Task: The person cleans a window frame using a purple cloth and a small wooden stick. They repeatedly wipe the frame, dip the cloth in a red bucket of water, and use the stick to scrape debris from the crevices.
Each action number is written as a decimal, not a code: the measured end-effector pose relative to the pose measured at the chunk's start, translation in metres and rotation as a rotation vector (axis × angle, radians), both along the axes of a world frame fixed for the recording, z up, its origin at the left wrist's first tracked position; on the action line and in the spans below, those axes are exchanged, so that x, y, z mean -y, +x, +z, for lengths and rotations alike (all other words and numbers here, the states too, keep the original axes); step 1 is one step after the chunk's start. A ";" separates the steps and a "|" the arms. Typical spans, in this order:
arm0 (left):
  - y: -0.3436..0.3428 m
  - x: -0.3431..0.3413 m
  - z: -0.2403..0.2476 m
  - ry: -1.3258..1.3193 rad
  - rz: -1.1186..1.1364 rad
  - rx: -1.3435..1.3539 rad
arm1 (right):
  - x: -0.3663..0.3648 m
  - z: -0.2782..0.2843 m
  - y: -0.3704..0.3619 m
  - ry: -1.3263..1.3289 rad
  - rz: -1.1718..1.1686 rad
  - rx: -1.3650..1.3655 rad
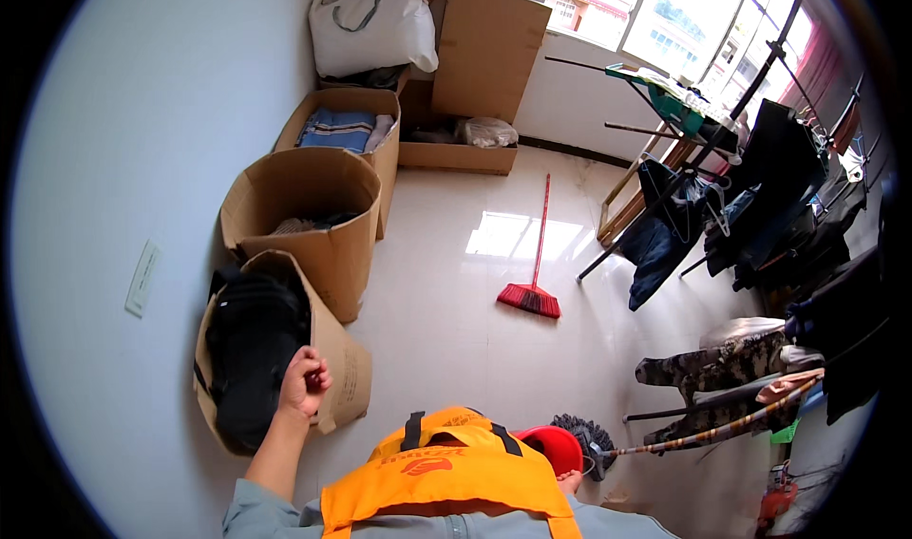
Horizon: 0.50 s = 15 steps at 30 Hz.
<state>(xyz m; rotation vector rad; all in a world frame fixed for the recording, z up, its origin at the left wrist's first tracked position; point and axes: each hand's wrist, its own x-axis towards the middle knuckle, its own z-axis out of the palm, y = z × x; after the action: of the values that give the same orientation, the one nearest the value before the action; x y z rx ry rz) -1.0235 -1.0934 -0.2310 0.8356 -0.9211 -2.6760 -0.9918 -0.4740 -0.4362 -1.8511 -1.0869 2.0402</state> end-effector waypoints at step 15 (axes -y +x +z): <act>-0.386 0.068 0.046 0.048 -0.055 -0.153 | 0.037 -0.190 -0.276 -0.200 -0.050 -0.010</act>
<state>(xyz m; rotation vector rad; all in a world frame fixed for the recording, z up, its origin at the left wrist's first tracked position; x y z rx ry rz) -1.4093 -1.1616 -0.1850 0.6117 -0.8592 -2.7738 -1.2681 -0.5107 -0.6265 -1.9347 -0.8525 2.1973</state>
